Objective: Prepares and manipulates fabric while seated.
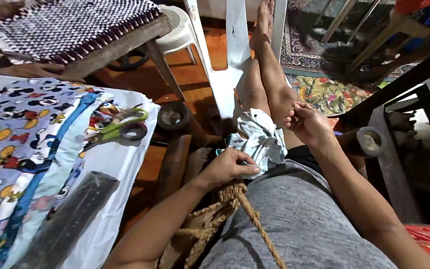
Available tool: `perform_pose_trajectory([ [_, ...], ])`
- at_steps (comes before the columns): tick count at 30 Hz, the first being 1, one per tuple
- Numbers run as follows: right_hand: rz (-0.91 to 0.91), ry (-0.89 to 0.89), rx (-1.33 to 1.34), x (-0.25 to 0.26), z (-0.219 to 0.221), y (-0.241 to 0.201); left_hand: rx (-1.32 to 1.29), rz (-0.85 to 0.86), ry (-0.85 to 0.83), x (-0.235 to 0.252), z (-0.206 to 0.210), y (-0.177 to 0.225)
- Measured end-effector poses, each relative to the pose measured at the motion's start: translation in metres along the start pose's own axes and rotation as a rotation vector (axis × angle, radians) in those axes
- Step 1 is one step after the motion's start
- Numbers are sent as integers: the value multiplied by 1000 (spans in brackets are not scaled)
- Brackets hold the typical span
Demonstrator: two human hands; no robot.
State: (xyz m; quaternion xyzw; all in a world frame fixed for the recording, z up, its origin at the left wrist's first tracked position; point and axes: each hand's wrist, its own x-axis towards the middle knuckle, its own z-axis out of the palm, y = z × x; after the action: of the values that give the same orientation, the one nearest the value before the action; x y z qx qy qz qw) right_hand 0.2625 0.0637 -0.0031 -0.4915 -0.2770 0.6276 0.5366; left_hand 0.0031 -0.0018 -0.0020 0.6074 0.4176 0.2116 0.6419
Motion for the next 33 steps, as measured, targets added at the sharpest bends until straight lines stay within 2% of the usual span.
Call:
perform_pose_trajectory([
  [9, 4, 157, 98, 7, 0, -19, 0, 16, -29, 0, -2, -1],
  [33, -133, 219, 189, 14, -19, -35, 21, 102, -78, 0, -3, -6],
])
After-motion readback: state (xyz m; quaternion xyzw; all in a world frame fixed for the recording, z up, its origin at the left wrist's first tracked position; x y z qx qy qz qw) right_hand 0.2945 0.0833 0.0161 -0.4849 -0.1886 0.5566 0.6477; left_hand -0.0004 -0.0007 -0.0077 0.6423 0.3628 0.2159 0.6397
